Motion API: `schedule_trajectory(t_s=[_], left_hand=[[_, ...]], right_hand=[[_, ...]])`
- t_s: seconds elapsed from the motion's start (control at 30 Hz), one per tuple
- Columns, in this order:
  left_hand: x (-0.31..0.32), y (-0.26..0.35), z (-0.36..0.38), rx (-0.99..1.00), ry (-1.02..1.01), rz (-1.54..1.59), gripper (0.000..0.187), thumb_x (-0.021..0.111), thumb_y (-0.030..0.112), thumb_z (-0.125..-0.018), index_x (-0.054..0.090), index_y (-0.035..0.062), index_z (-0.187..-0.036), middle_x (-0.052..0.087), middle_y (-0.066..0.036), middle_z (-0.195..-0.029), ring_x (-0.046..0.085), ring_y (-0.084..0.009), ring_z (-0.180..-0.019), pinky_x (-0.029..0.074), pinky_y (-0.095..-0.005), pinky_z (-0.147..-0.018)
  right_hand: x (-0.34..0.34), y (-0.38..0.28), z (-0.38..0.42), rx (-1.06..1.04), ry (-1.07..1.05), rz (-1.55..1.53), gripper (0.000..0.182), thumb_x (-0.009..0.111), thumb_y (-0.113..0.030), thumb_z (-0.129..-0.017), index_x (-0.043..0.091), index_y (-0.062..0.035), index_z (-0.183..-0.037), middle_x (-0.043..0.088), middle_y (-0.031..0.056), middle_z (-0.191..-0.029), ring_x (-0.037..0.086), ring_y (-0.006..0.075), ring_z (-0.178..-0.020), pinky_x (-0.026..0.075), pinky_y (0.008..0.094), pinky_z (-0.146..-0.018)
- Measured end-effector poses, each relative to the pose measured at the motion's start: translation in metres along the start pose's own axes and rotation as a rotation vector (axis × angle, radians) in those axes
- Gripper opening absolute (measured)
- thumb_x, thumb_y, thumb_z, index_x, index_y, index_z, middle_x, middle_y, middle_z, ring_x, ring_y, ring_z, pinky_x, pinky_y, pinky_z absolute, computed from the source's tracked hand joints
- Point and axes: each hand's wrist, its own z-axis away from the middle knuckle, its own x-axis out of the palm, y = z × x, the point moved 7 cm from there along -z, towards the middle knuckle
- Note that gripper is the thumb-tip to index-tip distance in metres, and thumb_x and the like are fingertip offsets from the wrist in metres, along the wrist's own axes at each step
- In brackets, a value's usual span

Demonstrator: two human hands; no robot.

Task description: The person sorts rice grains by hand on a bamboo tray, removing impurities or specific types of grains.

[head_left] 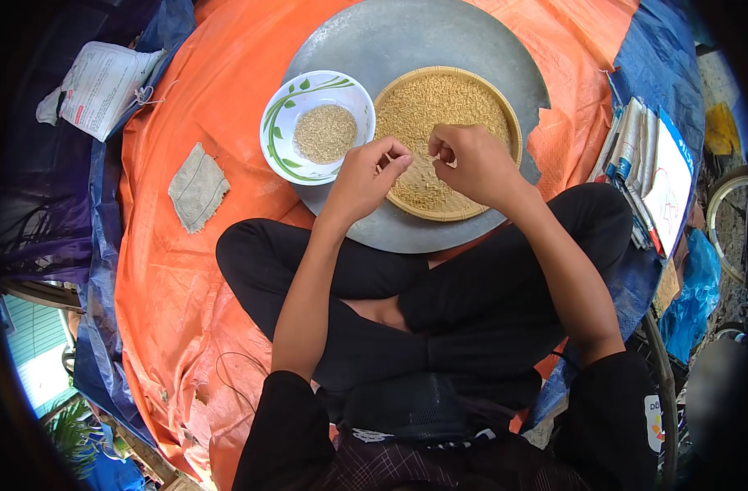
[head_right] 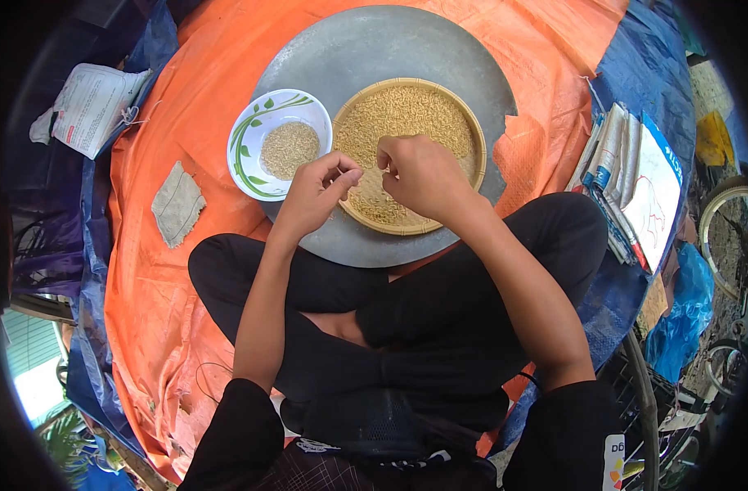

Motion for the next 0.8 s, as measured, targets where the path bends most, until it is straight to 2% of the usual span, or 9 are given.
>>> schedule_trajectory(t_s=[0.07, 0.27, 0.37, 0.5, 0.6, 0.7, 0.8], left_hand=[[-0.001, 0.000, 0.001, -0.043, -0.017, 0.018, 0.014, 0.065, 0.014, -0.098, 0.068, 0.0005, -0.099, 0.066, -0.001, -0.079, 0.057, -0.0070, -0.065, 0.046, -0.0249, -0.061], [0.000, 0.005, 0.003, -0.075, -0.058, 0.158, 0.013, 0.064, 0.011, -0.099, 0.067, -0.0011, -0.103, 0.066, -0.002, -0.083, 0.058, -0.0070, -0.067, 0.047, -0.0236, -0.062], [0.000, 0.012, 0.006, -0.056, -0.072, 0.164, 0.013, 0.063, 0.011, -0.099, 0.067, -0.0013, -0.103, 0.067, -0.002, -0.085, 0.058, -0.0072, -0.068, 0.047, -0.0235, -0.062], [-0.005, 0.020, 0.008, 0.005, -0.006, 0.083, 0.014, 0.066, 0.013, -0.094, 0.069, -0.0012, -0.096, 0.067, -0.005, -0.076, 0.059, -0.0098, -0.063, 0.046, -0.0284, -0.059], [-0.009, 0.030, 0.010, 0.019, 0.018, 0.006, 0.015, 0.067, 0.013, -0.092, 0.069, -0.0014, -0.094, 0.069, -0.008, -0.078, 0.061, -0.0138, -0.065, 0.047, -0.0304, -0.060], [-0.010, 0.039, 0.011, 0.133, 0.046, -0.060, 0.013, 0.067, 0.011, -0.094, 0.069, -0.0013, -0.095, 0.066, -0.002, -0.074, 0.053, -0.0059, -0.060, 0.042, -0.0245, -0.055], [-0.010, 0.045, 0.013, 0.078, 0.028, -0.067, 0.013, 0.066, 0.011, -0.091, 0.068, -0.0018, -0.092, 0.071, -0.011, -0.080, 0.065, -0.0205, -0.067, 0.049, -0.0325, -0.063]], right_hand=[[-0.002, -0.002, -0.001, 0.006, 0.009, -0.028, 0.014, 0.068, -0.003, -0.075, 0.067, -0.0024, -0.089, 0.071, 0.0141, -0.079, 0.071, 0.0327, -0.077, 0.054, 0.0437, -0.068], [-0.004, -0.007, -0.005, -0.028, 0.026, -0.224, 0.013, 0.072, -0.008, -0.074, 0.069, -0.0021, -0.085, 0.069, 0.0117, -0.075, 0.069, 0.0259, -0.072, 0.054, 0.0387, -0.067], [-0.005, -0.011, -0.004, -0.046, 0.013, -0.206, 0.014, 0.073, -0.004, -0.075, 0.067, 0.0003, -0.086, 0.069, 0.0088, -0.078, 0.068, 0.0181, -0.074, 0.055, 0.0324, -0.071], [-0.005, -0.018, -0.004, -0.095, 0.015, -0.231, 0.014, 0.073, -0.004, -0.073, 0.066, 0.0005, -0.085, 0.068, 0.0091, -0.078, 0.068, 0.0188, -0.075, 0.055, 0.0326, -0.073], [-0.005, -0.021, -0.004, -0.125, 0.024, -0.256, 0.014, 0.072, -0.004, -0.072, 0.065, 0.0005, -0.083, 0.068, 0.0088, -0.077, 0.067, 0.0191, -0.074, 0.055, 0.0327, -0.074], [-0.005, -0.023, -0.004, -0.141, 0.029, -0.273, 0.014, 0.073, -0.006, -0.071, 0.065, -0.0003, -0.082, 0.068, 0.0100, -0.077, 0.068, 0.0216, -0.074, 0.055, 0.0345, -0.072], [-0.002, -0.022, -0.005, -0.132, 0.038, -0.277, 0.016, 0.075, -0.011, -0.070, 0.068, -0.0021, -0.080, 0.070, 0.0127, -0.077, 0.071, 0.0265, -0.075, 0.056, 0.0379, -0.070]])
